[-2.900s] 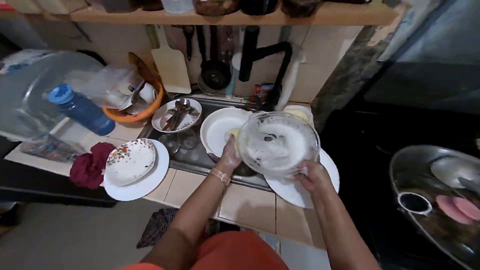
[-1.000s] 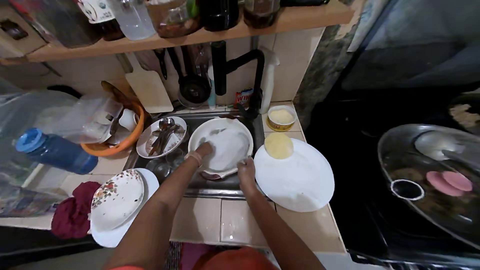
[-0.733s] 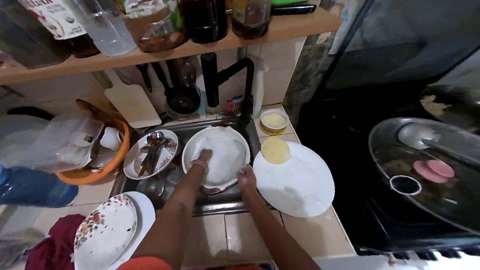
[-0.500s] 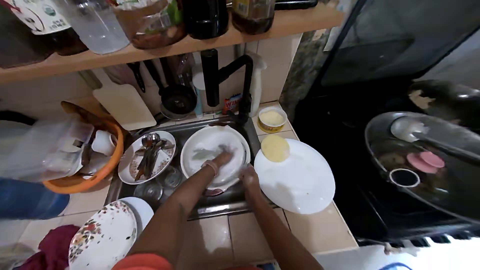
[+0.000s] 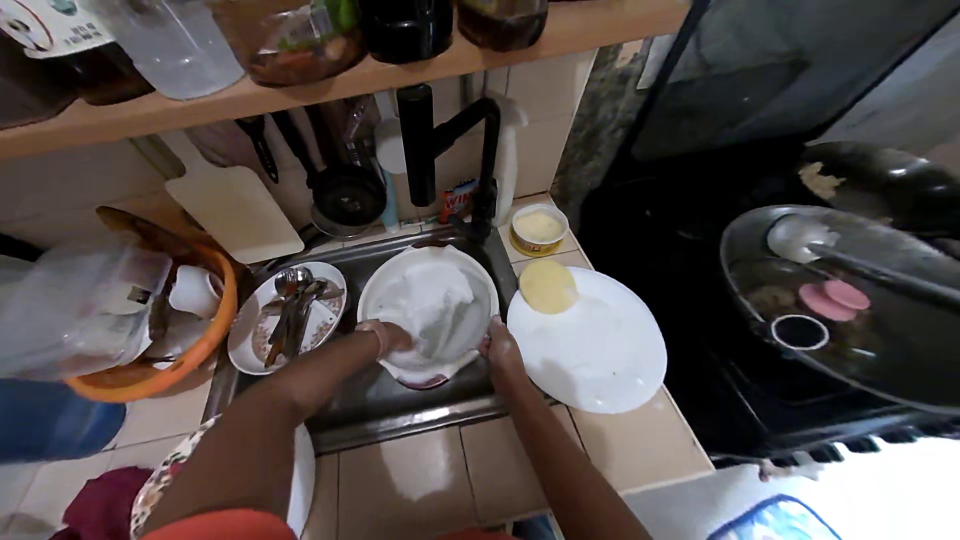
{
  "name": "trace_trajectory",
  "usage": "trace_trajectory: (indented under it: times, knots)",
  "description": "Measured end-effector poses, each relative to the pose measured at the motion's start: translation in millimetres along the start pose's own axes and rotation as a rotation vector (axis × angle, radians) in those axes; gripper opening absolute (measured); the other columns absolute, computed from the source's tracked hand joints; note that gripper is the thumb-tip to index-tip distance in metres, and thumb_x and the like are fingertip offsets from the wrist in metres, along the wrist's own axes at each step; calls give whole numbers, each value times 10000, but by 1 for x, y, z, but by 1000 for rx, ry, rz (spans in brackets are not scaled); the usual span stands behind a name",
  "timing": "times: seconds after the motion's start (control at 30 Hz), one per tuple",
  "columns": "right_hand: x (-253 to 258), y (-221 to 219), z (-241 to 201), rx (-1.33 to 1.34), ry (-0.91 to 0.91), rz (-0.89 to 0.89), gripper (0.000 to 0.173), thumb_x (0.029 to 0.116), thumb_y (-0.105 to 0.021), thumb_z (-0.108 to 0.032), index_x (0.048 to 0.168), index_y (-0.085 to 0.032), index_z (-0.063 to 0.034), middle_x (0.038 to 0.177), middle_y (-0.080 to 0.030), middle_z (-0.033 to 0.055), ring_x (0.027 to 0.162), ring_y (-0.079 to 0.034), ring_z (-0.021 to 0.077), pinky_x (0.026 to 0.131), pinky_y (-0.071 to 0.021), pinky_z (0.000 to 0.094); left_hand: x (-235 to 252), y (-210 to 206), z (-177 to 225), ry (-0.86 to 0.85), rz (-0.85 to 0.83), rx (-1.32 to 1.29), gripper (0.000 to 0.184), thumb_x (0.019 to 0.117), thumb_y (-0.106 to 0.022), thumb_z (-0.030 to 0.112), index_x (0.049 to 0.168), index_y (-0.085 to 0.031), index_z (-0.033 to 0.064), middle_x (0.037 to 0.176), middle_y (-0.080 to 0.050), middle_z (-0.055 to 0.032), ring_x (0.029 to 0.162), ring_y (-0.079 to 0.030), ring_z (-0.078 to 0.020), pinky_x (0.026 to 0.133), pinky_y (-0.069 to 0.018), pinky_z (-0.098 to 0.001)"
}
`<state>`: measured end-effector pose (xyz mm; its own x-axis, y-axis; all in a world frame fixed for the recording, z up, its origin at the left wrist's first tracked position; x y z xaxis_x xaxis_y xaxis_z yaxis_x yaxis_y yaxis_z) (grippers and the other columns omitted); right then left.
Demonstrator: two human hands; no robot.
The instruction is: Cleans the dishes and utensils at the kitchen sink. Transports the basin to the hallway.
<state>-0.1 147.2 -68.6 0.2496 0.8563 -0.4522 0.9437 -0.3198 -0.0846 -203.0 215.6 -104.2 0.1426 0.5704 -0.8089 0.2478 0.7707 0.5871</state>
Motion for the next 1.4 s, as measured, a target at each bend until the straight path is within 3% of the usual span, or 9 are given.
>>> trace_trajectory:
  times: [0.3, 0.47, 0.6, 0.7, 0.8, 0.93, 1.07, 1.27, 1.4]
  knots:
    - [-4, 0, -4, 30, -46, -7, 509, 1151, -241, -293, 1399, -460, 94, 1115, -574, 194, 914, -584, 186, 867, -500, 330, 49, 66, 87, -347, 293, -589, 484, 1136, -333, 232, 1438, -477, -118, 1507, -457, -321, 1446, -411, -417, 1206, -285, -537]
    - [-2, -1, -5, 16, -29, -9, 494, 1151, -252, -287, 1362, -486, 94, 1074, -592, 179, 866, -595, 165, 826, -515, 322, 2, 41, 129, -590, 136, -526, 497, 1138, -275, 214, 1500, -376, -111, 1524, -407, -341, 1433, -404, -427, 1192, -289, -533]
    - [6, -2, -5, -217, -47, -1, 435, 1135, -363, -261, 1343, -516, 89, 1101, -609, 221, 882, -609, 233, 823, -520, 389, -13, 0, 69, -338, -72, -209, 595, 1102, -371, 436, 1510, -463, 13, 1526, -467, -265, 1440, -420, -429, 1163, -288, -651]
    - [13, -5, 5, -240, -139, 8, 463, 1084, -531, -214, 1436, -431, 69, 1256, -582, 286, 924, -690, 300, 789, -597, 416, -16, 3, 15, -66, -29, 56, 641, 1021, -532, 549, 1295, -653, -18, 1366, -593, -292, 1317, -528, -476, 1049, -369, -721]
    - [18, -13, 3, -292, -109, 31, 522, 1026, -620, -135, 1437, -378, 79, 1213, -578, 278, 856, -696, 274, 739, -604, 386, -9, 12, -3, -8, 35, 79, 386, 1038, -570, 274, 1263, -658, -28, 1366, -599, -267, 1306, -537, -466, 1019, -391, -729]
    - [10, -35, -17, -295, 50, 51, 780, 922, -727, -60, 1514, -247, 106, 1468, -424, 344, 1321, -504, 384, 1075, -448, 467, 13, 22, -5, 5, 40, -134, 566, 1005, -605, 452, 1260, -663, -50, 1383, -587, -287, 1338, -516, -460, 1065, -355, -715]
    - [24, -39, -2, -114, 132, 186, 820, 900, -692, 48, 1557, -203, 54, 1556, -336, 330, 1390, -453, 385, 1109, -433, 459, 13, 20, 1, -13, 32, -200, 669, 972, -636, 526, 1261, -650, -78, 1376, -585, -299, 1341, -515, -453, 1086, -352, -690]
    - [30, -36, -12, -327, 101, 175, 631, 970, -524, 26, 1568, -323, 17, 1416, -529, 308, 1188, -613, 382, 992, -504, 507, 7, 22, -17, -11, 217, -462, 461, 1075, -512, 278, 1291, -593, -120, 1376, -571, -314, 1331, -526, -438, 1106, -384, -619]
    - [28, -20, -23, -277, 71, 159, 545, 992, -500, -4, 1520, -363, 20, 1153, -596, 255, 809, -628, 283, 735, -547, 448, 4, 27, -26, -12, 258, -586, 419, 1079, -489, 220, 1310, -580, -118, 1389, -561, -312, 1340, -516, -429, 1115, -382, -592]
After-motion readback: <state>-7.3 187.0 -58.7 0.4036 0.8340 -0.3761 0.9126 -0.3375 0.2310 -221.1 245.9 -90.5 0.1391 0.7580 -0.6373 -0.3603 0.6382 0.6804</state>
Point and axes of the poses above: each hand's wrist, its own x-axis towards the middle knuckle, its own y-axis out of the back of the hand, z = x × y, the point moved 10 cm from there along x, towards the middle knuckle
